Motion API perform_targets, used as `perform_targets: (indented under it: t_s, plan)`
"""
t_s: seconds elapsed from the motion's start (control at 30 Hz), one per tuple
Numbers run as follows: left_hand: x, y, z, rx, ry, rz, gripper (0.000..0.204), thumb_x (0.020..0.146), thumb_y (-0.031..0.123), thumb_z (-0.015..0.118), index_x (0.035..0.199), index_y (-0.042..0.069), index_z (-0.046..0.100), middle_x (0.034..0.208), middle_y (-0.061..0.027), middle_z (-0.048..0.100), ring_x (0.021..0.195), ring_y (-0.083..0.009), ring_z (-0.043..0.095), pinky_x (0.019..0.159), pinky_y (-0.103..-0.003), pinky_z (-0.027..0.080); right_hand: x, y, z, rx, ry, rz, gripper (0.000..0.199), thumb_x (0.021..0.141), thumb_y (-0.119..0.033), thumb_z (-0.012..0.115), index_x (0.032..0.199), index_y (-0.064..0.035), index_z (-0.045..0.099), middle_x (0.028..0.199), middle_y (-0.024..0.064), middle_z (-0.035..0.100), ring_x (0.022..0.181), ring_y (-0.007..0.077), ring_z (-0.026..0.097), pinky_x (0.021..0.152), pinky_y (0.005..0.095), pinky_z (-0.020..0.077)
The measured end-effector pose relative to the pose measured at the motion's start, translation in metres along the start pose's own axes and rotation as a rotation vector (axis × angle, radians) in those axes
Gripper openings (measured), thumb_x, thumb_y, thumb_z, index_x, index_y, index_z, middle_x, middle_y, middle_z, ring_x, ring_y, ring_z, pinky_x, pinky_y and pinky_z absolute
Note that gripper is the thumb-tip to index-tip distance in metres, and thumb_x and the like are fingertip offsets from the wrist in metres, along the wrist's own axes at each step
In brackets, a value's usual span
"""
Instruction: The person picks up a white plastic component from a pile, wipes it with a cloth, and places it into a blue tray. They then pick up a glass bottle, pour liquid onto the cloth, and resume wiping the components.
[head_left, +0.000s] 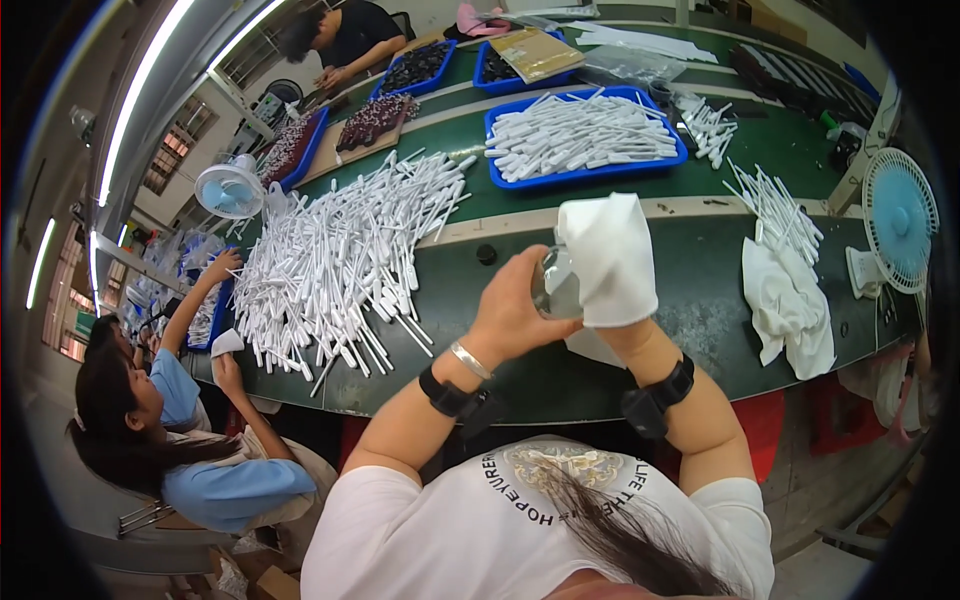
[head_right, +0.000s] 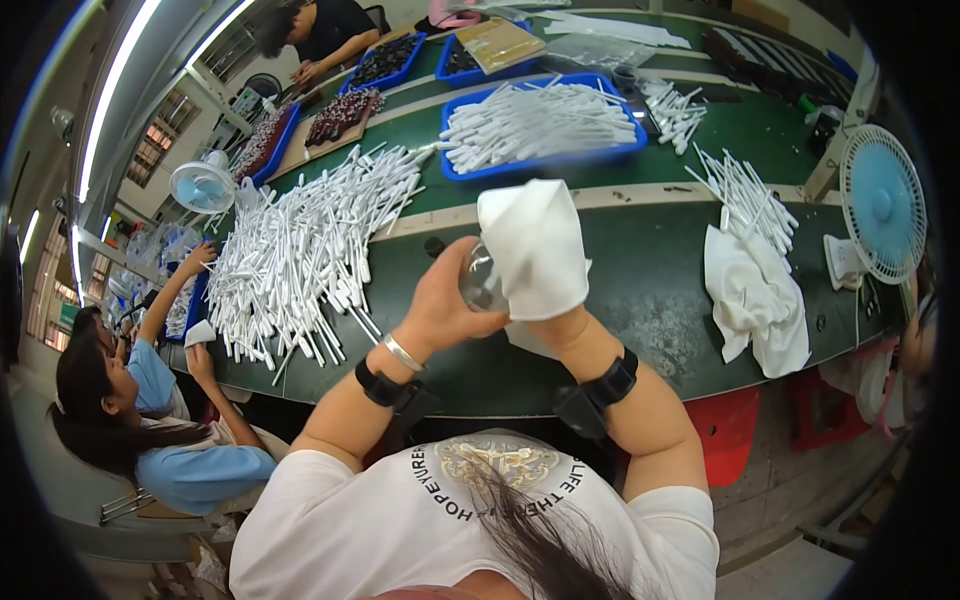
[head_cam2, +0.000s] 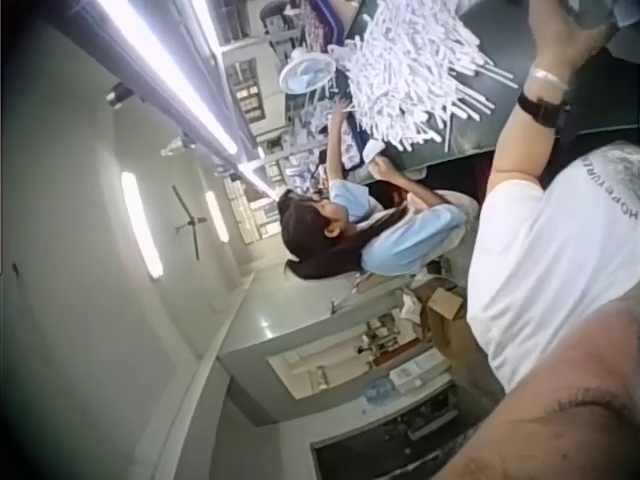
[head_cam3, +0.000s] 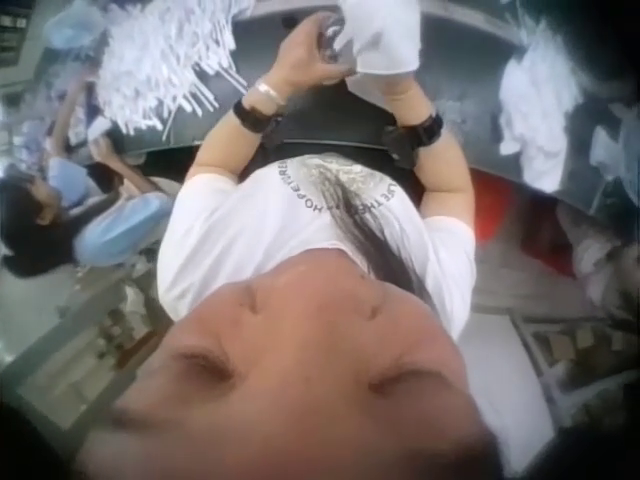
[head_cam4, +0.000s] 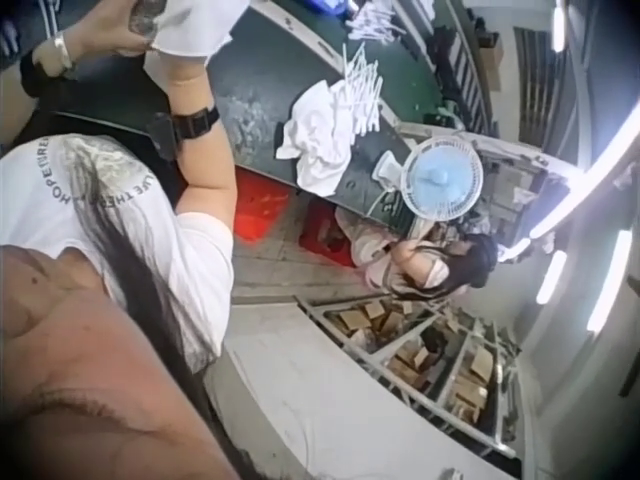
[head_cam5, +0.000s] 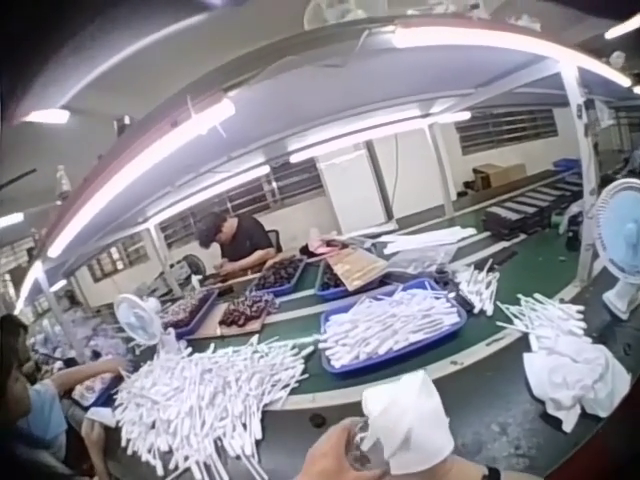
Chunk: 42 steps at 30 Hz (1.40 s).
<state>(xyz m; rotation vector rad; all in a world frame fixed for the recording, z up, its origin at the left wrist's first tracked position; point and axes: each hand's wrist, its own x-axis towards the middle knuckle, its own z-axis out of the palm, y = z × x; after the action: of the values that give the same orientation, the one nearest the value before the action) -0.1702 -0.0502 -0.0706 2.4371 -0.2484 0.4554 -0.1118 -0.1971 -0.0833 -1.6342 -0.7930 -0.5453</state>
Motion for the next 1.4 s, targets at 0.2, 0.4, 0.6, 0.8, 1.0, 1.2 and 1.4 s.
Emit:
perform_targets:
  t_s: [0.2, 0.4, 0.6, 0.8, 1.0, 1.2, 1.4]
  plan:
    - [-0.014, -0.036, -0.018, -0.438, 0.072, -0.091, 0.079, 0.054, 0.025, 0.08, 0.116, 0.001, 0.038, 0.098, -0.0095, 0.053, 0.093, -0.0188, 0.053, 0.079, -0.03, 0.043, -0.013, 0.002, 0.005, 0.254, -0.004, 0.17, 0.037, 0.079, -0.015, 0.058, 0.113, -0.0027, 0.048, 0.11, 0.0079, 0.05, 0.097, 0.0192, 0.051, 0.082, 0.0306, 0.0422]
    - [0.038, -0.088, -0.067, -0.718, 0.258, -0.192, 0.067, 0.058, 0.015, 0.078, 0.111, 0.002, 0.038, 0.102, -0.0097, 0.051, 0.091, -0.0176, 0.053, 0.079, -0.031, 0.044, 0.005, 0.001, 0.011, 0.583, -0.06, 0.977, 0.035, 0.082, -0.022, 0.054, 0.112, -0.003, 0.047, 0.105, 0.0067, 0.053, 0.094, 0.0175, 0.053, 0.077, 0.0312, 0.0452]
    - [0.156, -0.171, -0.112, -0.558, 0.445, -0.173, 0.067, 0.056, 0.013, 0.078, 0.109, 0.001, 0.038, 0.098, -0.0103, 0.053, 0.086, -0.0179, 0.053, 0.077, -0.03, 0.045, -0.027, 0.021, 0.027, 0.638, -0.289, 0.8, 0.036, 0.081, -0.024, 0.054, 0.112, -0.006, 0.048, 0.104, 0.0075, 0.053, 0.094, 0.0208, 0.053, 0.077, 0.0342, 0.0447]
    - [0.257, -0.247, -0.079, -0.385, 0.526, -0.359, 0.073, 0.052, 0.017, 0.079, 0.109, -0.001, 0.038, 0.097, -0.0138, 0.054, 0.087, -0.0198, 0.053, 0.077, -0.03, 0.045, -0.016, 0.003, 0.022, -0.445, -0.52, -0.067, 0.043, 0.076, -0.026, 0.058, 0.113, -0.0075, 0.048, 0.107, 0.0123, 0.051, 0.1, 0.0282, 0.05, 0.083, 0.0393, 0.0409]
    - [0.299, -0.319, -0.048, -0.327, 0.51, -0.428, 0.079, 0.048, 0.017, 0.082, 0.109, -0.005, 0.037, 0.102, -0.0182, 0.052, 0.089, -0.0225, 0.055, 0.075, -0.031, 0.046, -0.018, 0.024, 0.02, -0.272, -0.688, 0.087, 0.052, 0.07, -0.029, 0.063, 0.115, -0.0077, 0.048, 0.114, 0.0135, 0.047, 0.107, 0.0325, 0.044, 0.091, 0.0419, 0.0328]
    - [0.306, -0.347, -0.051, -0.344, 0.517, -0.511, 0.08, 0.051, 0.017, 0.081, 0.111, -0.006, 0.033, 0.105, -0.0197, 0.049, 0.091, -0.0247, 0.053, 0.077, -0.031, 0.045, -0.014, 0.024, 0.021, -0.133, -0.775, 0.181, 0.052, 0.07, -0.027, 0.064, 0.115, -0.0087, 0.048, 0.115, 0.0119, 0.047, 0.108, 0.0321, 0.043, 0.094, 0.0418, 0.0305]
    - [0.297, -0.353, -0.04, -0.33, 0.529, -0.524, 0.084, 0.05, 0.019, 0.081, 0.113, -0.007, 0.032, 0.107, -0.0206, 0.048, 0.096, -0.0261, 0.051, 0.081, -0.032, 0.043, -0.031, 0.031, 0.024, -0.061, -0.68, 0.233, 0.05, 0.071, -0.028, 0.062, 0.115, -0.0095, 0.048, 0.115, 0.0117, 0.047, 0.107, 0.0312, 0.044, 0.092, 0.0421, 0.0326]
